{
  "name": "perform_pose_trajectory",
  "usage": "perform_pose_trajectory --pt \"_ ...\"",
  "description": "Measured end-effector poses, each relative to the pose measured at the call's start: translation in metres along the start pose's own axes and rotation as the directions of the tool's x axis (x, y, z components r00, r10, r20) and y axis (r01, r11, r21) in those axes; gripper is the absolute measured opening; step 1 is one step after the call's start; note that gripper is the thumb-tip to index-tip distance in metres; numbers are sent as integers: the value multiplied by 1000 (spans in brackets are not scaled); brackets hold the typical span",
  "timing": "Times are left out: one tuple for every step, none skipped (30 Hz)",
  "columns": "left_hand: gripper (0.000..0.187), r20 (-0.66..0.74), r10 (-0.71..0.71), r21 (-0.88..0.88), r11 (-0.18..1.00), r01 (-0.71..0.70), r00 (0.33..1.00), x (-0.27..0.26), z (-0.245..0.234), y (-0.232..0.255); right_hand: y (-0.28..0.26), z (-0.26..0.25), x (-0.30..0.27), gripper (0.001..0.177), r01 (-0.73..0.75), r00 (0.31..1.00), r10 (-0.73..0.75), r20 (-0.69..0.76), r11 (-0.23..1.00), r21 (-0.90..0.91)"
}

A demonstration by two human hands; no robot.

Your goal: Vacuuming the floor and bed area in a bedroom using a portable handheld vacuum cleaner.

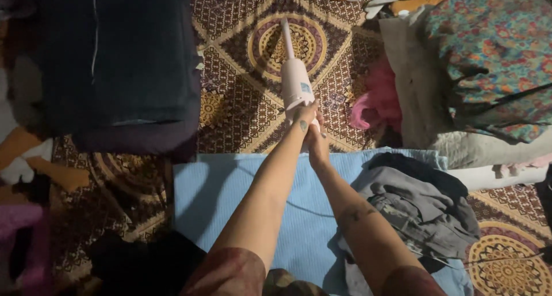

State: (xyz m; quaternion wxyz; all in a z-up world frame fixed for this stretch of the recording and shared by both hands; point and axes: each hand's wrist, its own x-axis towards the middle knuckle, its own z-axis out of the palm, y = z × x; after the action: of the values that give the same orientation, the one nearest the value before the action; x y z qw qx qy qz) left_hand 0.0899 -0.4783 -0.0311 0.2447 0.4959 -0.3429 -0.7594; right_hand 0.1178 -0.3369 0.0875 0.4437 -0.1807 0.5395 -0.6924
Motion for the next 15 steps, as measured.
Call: perform_pose_trajectory --pt "38 -16 1 39 999 0 1000 3 -3 4 7 -4 8 51 -51 999 51 4 998 27" --pt "38 -17 -2 41 999 2 1000 9 -5 4 12 -10 16 51 -53 999 53 2 998 29" --pt "38 -15 28 38 999 -27 1000 16 -8 5 17 -15 24 48 -87 995 86 57 996 30" --pt "38 -14 57 35 998 -56 998 23 -11 7 21 -20 31 46 -121 987 117 113 992 30" --pt "38 -15 53 39 998 -52 998 26 -16 6 21 -23 34 46 -124 987 120 110 992 33" --pt "37 -28 65 16 998 -65 997 28 -21 6 22 -25 37 45 -110 969 89 231 991 79" --pt "37 -40 78 -8 997 -79 996 30 -24 6 21 -29 39 45 -100 937 50 346 987 126" --pt "37 -39 75 -5 997 -76 996 12 -24 14 -7 -14 22 45 -101 938 51 343 987 128" --pt "34 -83 84 -12 996 -85 993 -5 -23 25 -37 1 7 49 -122 930 113 350 992 5" --pt "34 -127 92 -18 995 -95 988 -22 -22 35 -66 16 -9 54 -142 921 175 348 983 -118" --pt "34 -129 94 -17 995 -97 987 -20 -21 33 -68 13 -10 54 -141 920 173 351 983 -117" --pt "37 -134 41 -12 999 -43 990 -19 -21 31 -69 9 -12 56 -44 906 126 403 977 -207" --pt "42 -141 -17 -6 1000 16 990 -21 -21 25 -69 3 -18 60 52 886 89 455 956 -289" --pt "42 -145 -19 -5 1000 19 989 -1 -23 -4 -65 -4 -21 60 49 885 92 456 957 -288" --pt "49 -96 -75 -72 995 68 993 18 -22 -33 -63 -13 -23 60 -9 893 157 421 943 -332"
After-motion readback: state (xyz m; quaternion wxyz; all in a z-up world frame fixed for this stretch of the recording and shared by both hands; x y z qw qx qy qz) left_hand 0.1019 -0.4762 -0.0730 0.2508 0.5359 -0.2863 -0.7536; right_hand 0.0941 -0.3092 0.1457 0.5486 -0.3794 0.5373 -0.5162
